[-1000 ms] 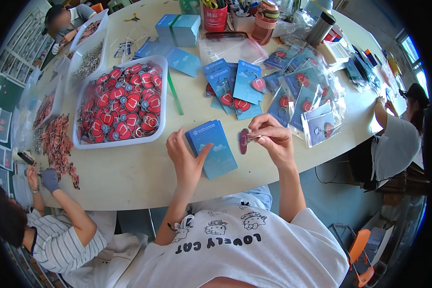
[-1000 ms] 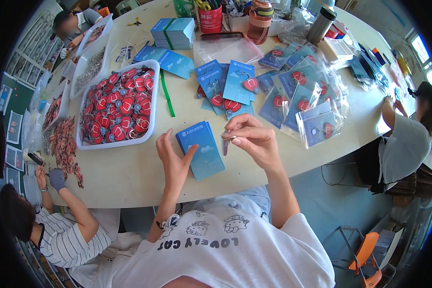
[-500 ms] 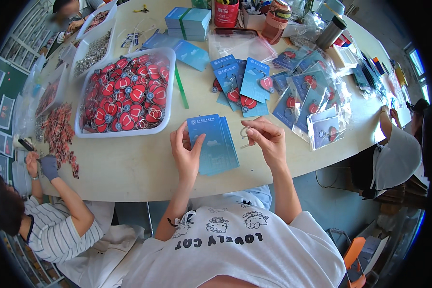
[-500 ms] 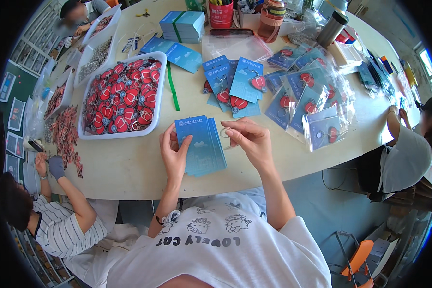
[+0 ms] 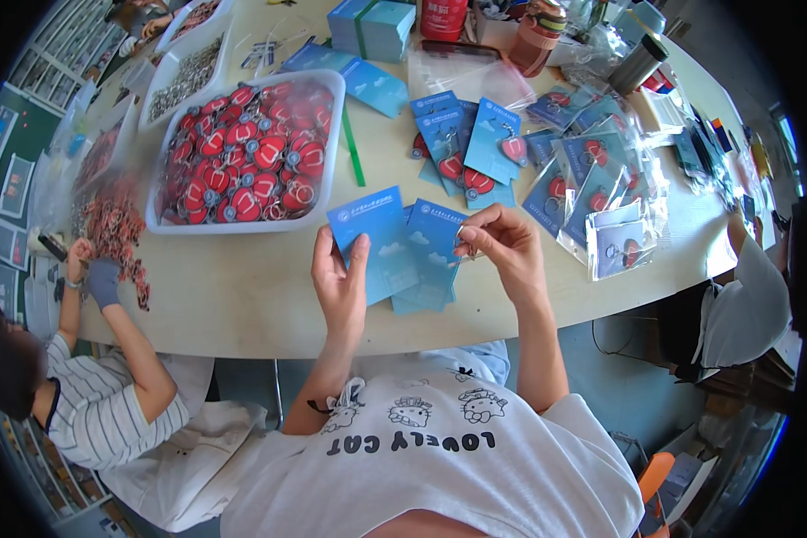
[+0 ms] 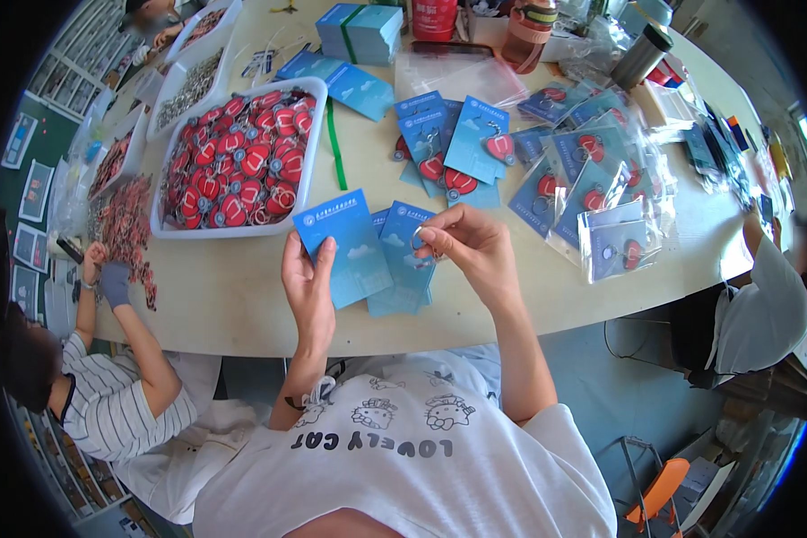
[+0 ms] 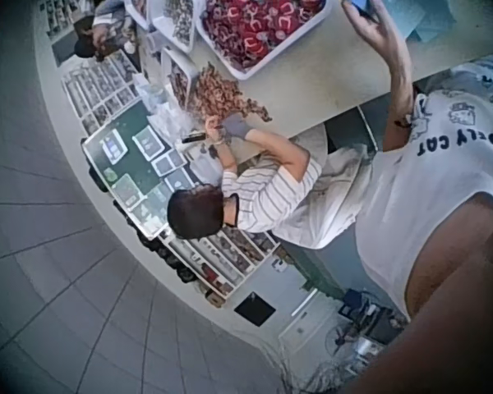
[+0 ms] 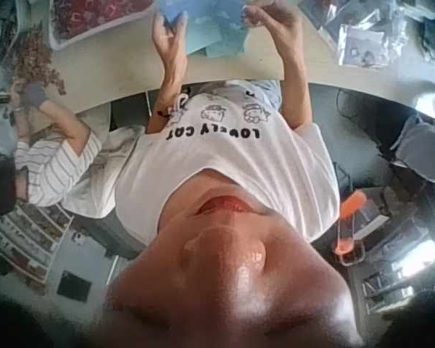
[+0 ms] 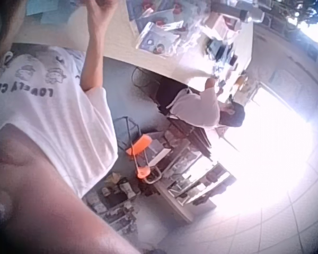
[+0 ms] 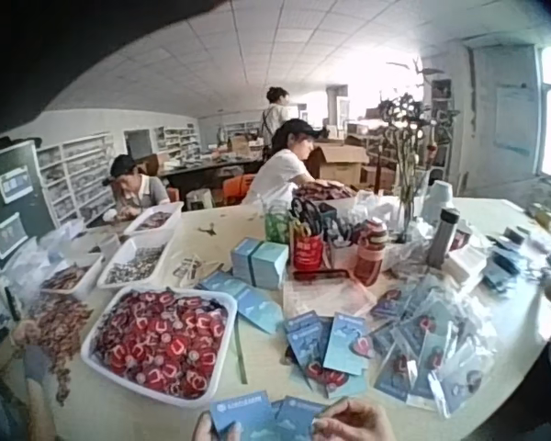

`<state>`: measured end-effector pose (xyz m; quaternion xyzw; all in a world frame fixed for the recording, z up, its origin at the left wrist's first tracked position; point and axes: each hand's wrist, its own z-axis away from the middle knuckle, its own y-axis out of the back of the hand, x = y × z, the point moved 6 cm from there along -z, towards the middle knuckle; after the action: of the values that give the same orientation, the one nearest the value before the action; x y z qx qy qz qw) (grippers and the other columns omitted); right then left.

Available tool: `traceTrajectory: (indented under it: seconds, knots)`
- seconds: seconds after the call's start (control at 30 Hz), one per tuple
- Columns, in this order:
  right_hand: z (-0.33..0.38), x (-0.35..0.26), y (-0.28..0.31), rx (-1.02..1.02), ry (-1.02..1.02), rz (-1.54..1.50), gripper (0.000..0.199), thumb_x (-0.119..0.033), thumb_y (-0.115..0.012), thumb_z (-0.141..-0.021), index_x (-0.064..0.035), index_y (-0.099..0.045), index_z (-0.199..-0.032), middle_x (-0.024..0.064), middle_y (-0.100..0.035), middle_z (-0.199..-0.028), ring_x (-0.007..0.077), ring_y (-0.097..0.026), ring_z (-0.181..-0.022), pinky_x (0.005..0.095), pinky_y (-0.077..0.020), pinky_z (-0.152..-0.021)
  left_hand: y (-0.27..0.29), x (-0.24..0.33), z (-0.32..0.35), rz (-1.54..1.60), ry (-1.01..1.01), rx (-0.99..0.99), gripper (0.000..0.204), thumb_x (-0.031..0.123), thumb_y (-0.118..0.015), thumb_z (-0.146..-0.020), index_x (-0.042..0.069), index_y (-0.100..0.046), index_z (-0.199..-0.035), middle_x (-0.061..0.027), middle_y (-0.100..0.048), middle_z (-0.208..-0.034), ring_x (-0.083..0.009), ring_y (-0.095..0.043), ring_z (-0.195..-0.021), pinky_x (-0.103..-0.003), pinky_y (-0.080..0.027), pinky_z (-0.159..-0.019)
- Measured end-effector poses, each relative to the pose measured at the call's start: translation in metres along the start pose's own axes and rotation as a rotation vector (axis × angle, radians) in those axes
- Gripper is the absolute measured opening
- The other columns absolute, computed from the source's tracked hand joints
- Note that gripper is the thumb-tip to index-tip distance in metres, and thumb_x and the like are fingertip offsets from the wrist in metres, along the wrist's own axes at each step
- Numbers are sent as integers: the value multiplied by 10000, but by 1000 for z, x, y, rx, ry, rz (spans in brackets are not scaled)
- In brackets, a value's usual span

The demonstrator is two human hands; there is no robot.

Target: The person sits at a table and repeatedly picks up red heart-shaped keychains from a large bin. They insert each keychain into a blue cardboard backing card and then place the assembled unit into a clear plastic bag. The person stacks the finished packaged items on the table.

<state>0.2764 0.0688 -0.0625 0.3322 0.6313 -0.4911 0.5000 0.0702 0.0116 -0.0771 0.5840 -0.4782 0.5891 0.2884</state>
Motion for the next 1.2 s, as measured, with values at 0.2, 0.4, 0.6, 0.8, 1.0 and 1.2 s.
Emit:
traceTrajectory:
  seconds: [0.2, 0.4, 0.6, 0.8, 1.0, 1.2]
  knots:
    - [-8, -43, -53, -13, 131, 221, 101, -54, -710, -836, 21, -656, -877, 51, -678, -812, 93, -645, -698, 234, -533, -589, -26, 34, 0, 65, -30, -136, 209, 42, -572, -938, -29, -539, -1132, -56, -592, -1056, -81, -524, -980, -241, -413, -871]
    - [-11, -48, -63, 56, 208, 303, 106, -42, -740, -801, 20, -662, -836, 37, -670, -758, 68, -601, -613, 209, -478, -540, -32, 34, 3, 181, -11, -73, 182, 43, -635, -900, -30, -618, -1066, -55, -656, -989, -89, -595, -911, -242, -464, -833]
    - [-8, -52, -58, 107, 275, 370, 202, -88, -784, -769, -3, -609, -824, 20, -655, -770, 70, -607, -657, 208, -479, -573, -36, 29, 3, 338, 124, -84, 118, 56, -653, -888, 13, -663, -997, -33, -674, -956, -85, -590, -916, -242, -429, -862]
    - [-11, -50, -53, 195, 275, 387, 260, -113, -786, -777, -28, -590, -925, 13, -655, -851, 68, -617, -789, 218, -491, -715, -38, 37, 3, 358, 48, -111, 150, 86, -603, -929, -1, -628, -1047, -45, -661, -995, -82, -581, -921, -249, -421, -858]
    - [-8, -34, -65, -24, 36, 104, 244, -109, -753, -817, -17, -605, -988, 16, -661, -904, 46, -590, -821, 219, -495, -727, -36, 34, 5, 342, -1, -55, 193, 59, -569, -943, -26, -564, -1117, -55, -613, -1049, -88, -557, -972, -247, -435, -846]
    - [-7, -36, -62, -53, 45, 245, 237, -123, -733, -839, -12, -604, -1003, 8, -647, -871, 50, -572, -793, 222, -488, -725, -39, 41, 3, 353, 18, -126, 197, 40, -561, -942, -38, -542, -1123, -76, -599, -1069, -102, -556, -999, -252, -433, -878]
